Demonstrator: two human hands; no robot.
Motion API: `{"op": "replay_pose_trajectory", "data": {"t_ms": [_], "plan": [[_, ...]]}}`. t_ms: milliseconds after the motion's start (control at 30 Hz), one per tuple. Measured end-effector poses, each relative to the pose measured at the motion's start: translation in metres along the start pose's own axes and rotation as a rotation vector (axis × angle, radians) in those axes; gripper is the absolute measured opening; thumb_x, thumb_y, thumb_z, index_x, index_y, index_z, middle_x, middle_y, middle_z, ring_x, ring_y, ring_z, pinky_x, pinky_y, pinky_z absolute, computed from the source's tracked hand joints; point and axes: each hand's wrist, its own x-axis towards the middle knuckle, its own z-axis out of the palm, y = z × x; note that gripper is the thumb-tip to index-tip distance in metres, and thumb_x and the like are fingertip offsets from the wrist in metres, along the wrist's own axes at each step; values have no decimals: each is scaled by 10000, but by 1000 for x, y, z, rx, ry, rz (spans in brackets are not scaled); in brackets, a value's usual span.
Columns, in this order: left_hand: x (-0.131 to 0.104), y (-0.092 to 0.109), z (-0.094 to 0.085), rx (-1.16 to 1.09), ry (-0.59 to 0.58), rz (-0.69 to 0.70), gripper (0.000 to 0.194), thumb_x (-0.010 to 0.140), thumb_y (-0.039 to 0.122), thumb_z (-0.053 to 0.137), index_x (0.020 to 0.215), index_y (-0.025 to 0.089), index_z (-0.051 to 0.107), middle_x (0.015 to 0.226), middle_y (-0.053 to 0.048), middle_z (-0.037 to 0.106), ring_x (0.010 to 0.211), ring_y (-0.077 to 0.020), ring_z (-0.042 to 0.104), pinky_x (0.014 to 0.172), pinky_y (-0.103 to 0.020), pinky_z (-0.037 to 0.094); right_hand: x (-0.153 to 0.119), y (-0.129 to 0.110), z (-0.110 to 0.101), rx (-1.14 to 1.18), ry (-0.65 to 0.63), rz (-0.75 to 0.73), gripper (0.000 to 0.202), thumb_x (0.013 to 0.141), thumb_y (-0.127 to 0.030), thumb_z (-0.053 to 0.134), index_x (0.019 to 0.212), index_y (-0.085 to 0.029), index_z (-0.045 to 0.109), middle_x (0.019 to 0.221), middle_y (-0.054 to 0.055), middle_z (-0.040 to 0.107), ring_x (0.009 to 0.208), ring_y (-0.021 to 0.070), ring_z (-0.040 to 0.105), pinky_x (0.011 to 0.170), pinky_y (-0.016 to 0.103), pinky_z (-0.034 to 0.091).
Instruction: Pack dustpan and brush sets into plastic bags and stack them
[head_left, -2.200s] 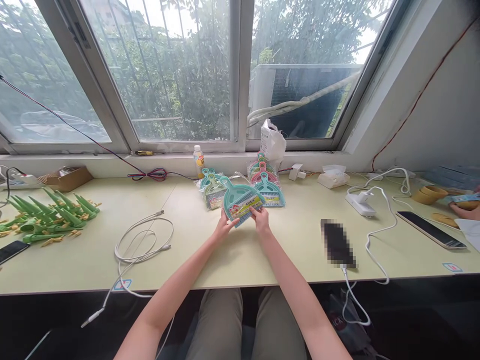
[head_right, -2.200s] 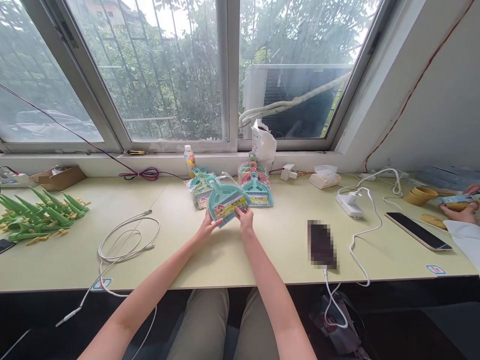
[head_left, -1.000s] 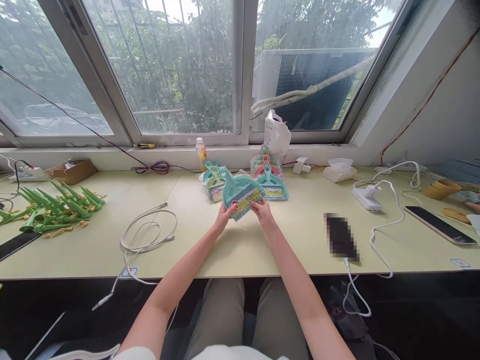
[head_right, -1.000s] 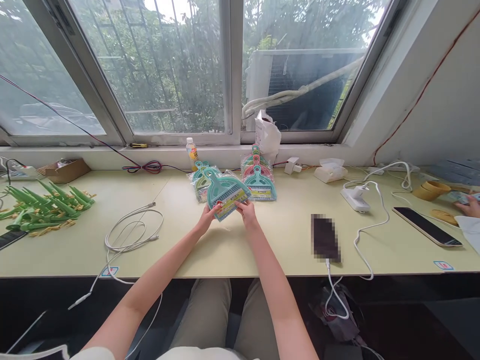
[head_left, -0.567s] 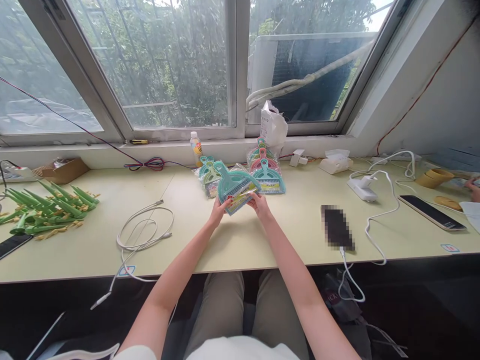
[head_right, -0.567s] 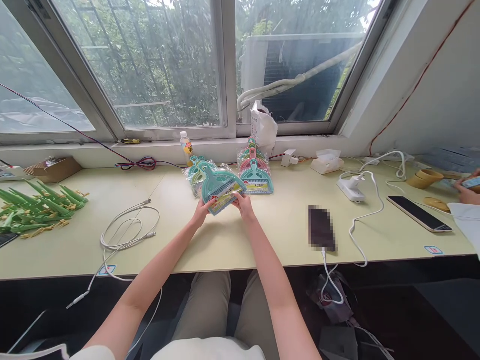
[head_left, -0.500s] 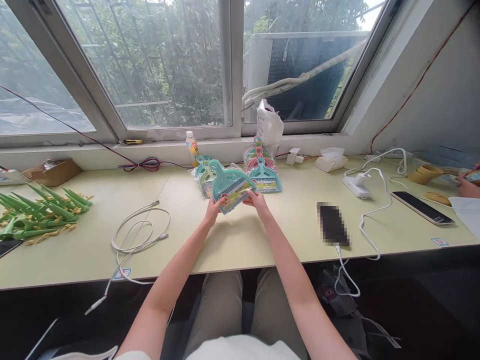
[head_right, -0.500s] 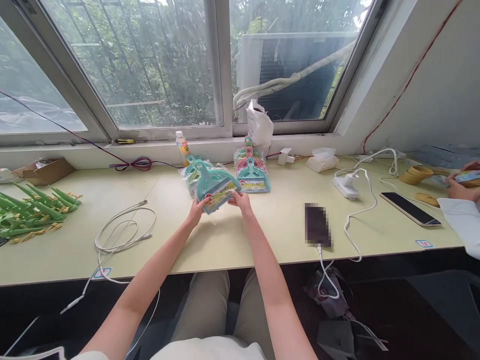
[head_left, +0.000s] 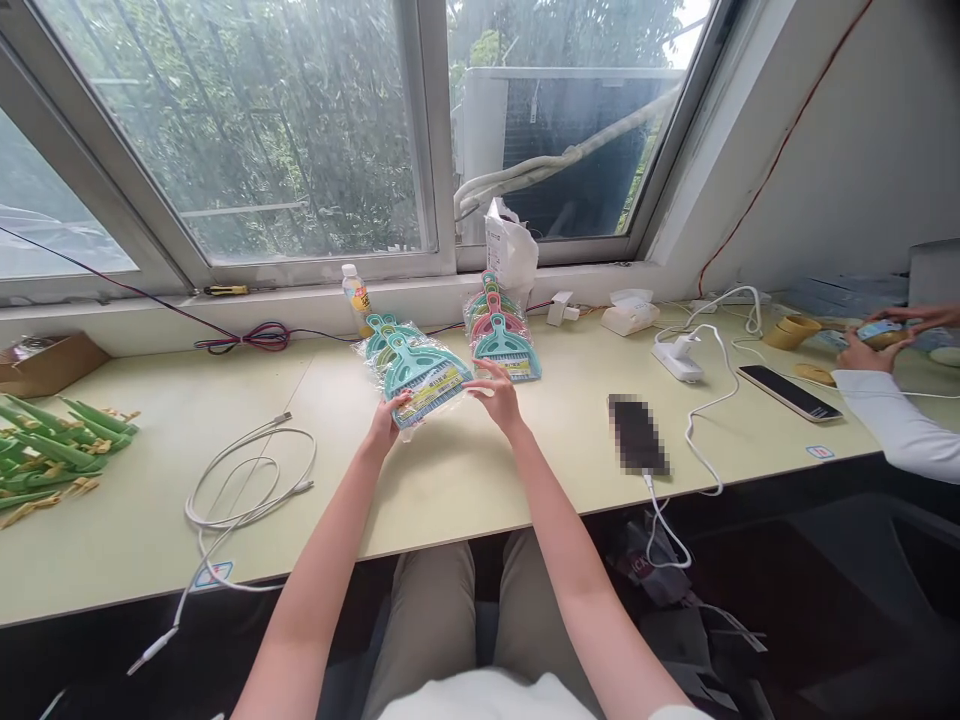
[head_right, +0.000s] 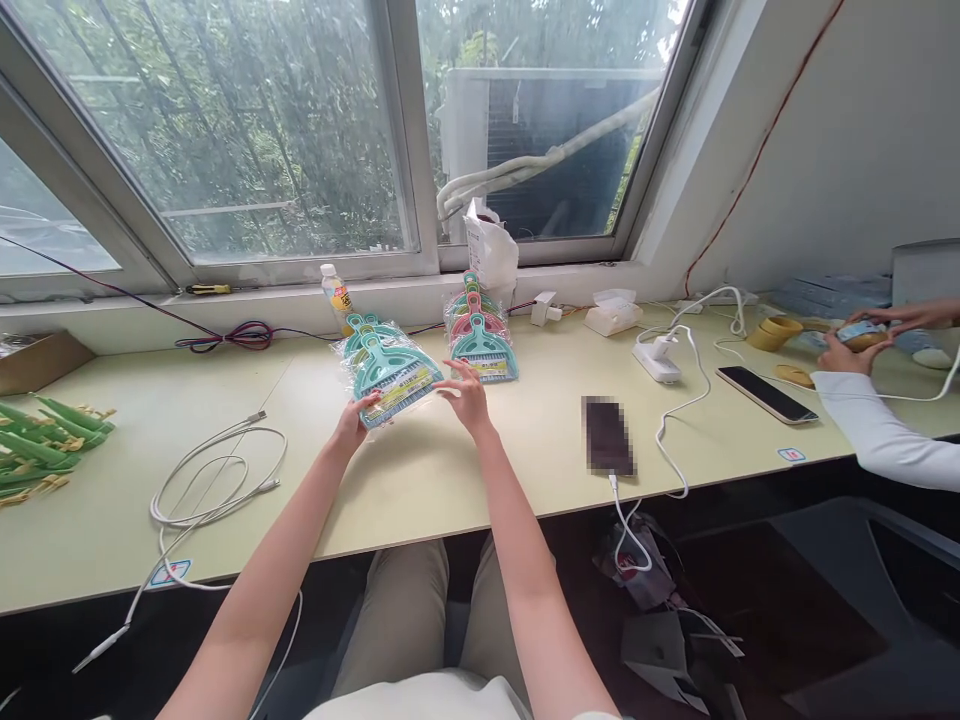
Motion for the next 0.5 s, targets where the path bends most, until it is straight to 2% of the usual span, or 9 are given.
{"op": "replay_pose_trajectory", "data": {"t_ms": [67, 133, 233, 333, 500], "plan": [[0, 0, -2, 32, -45, -39, 448, 725, 280, 751, 1127, 135, 616, 975, -143, 736, 720, -267, 727, 544, -361, 615, 2, 1, 2, 53, 45, -2, 155, 836, -159, 774, 835, -308, 817, 1235, 30, 741, 1290, 280, 606, 1157, 509, 440], [0, 0, -2, 74, -98, -68, 418, 736, 300, 758, 1094, 134, 621, 921, -132, 733, 589, -218, 687, 466, -311, 560, 2, -1, 4, 113, 87, 2, 115, 833, -193, 798, 777, -294, 805, 1144, 36, 769, 1206, 271, 654, 1118, 484, 473], [-1, -1, 0, 142, -180, -83, 432, 737, 344, 785, 1082, 151, 610, 869, -109, 732, 500, -181, 645, 407, -270, 507, 2, -5, 5, 175, 144, 38, 104, 865, -218, 771, 786, -280, 797, 1111, 36, 782, 1136, 251, 693, 1075, 448, 505], [-2, -2, 3, 211, -246, -86, 484, 733, 414, 805, 1098, 165, 608, 824, -99, 733, 496, -184, 645, 406, -262, 512, -2, -10, 4, 160, 181, 95, 122, 912, -238, 719, 847, -292, 808, 1180, 22, 772, 1153, 245, 689, 1078, 440, 501], [-3, -4, 9, 294, -244, -69, 604, 719, 522, 801, 1192, 185, 635, 853, -121, 744, 530, -238, 672, 487, -370, 599, -5, -9, 3, 115, 91, 228, 212, 953, -226, 662, 989, -355, 826, 1255, 2, 730, 1221, 251, 618, 1146, 469, 439]]}}
